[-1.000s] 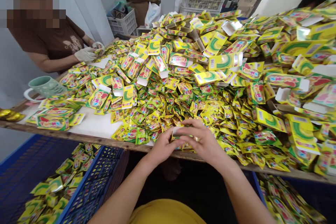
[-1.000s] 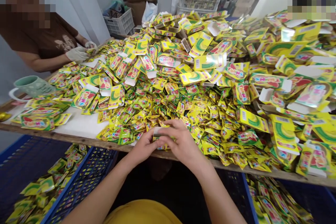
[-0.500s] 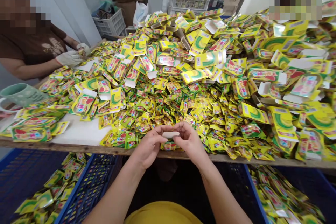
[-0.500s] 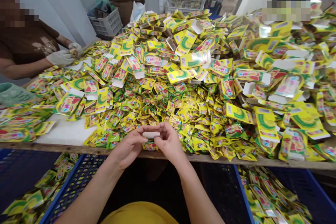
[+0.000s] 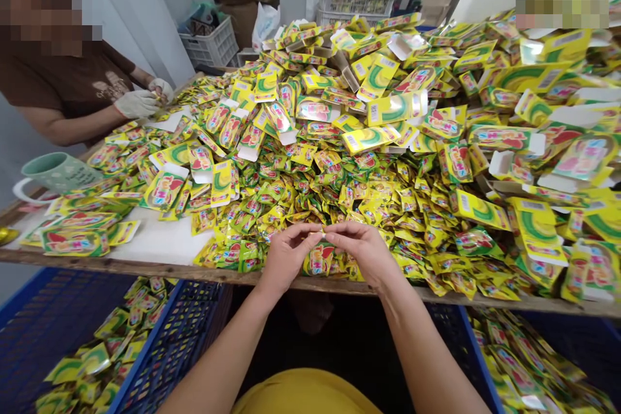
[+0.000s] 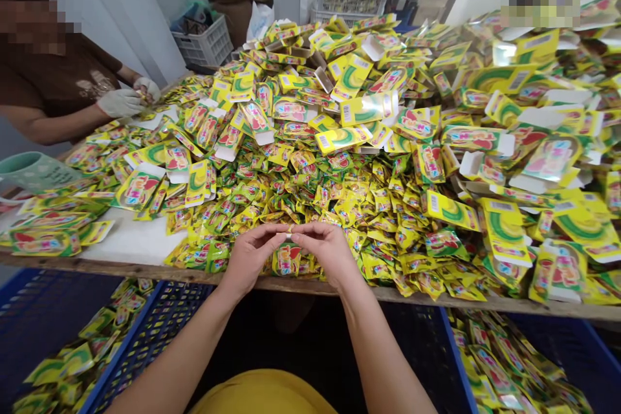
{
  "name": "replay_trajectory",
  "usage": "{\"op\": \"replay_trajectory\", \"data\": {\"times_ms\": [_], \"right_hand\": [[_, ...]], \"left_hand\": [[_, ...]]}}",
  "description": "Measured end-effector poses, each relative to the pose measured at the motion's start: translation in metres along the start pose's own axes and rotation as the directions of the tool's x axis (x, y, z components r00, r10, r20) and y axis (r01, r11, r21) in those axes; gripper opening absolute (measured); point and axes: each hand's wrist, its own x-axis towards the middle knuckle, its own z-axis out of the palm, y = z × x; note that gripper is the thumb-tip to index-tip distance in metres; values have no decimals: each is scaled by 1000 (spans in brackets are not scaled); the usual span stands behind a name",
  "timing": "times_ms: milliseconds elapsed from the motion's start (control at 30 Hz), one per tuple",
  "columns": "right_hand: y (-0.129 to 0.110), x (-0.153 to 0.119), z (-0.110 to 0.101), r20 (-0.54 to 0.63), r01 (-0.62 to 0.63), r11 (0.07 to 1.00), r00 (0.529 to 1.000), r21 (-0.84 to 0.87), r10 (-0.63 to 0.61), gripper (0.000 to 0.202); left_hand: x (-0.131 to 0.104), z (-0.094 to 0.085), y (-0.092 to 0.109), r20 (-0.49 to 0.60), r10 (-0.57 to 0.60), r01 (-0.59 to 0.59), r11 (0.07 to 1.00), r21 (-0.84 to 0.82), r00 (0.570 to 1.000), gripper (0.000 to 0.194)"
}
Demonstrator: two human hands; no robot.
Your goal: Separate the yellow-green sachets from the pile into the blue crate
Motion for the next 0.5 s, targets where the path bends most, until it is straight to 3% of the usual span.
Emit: {"op": "replay_trajectory", "data": {"times_ms": [267,400,500], "right_hand": [[7,1,2,-90,16,1000,996,-2,-17,28],[8,0,-2,-13,87,994,996,-63,-88,27],[13,-2,-5,45,233,963,972,-134,-229,24]], "left_hand": [[6,-5,-2,8,86,-86,984,157,996,12],[6,-8,-1,67,192,-200,967,160,979,8],[3,-10,-3,77,319,-328,927,183,945,6]]}}
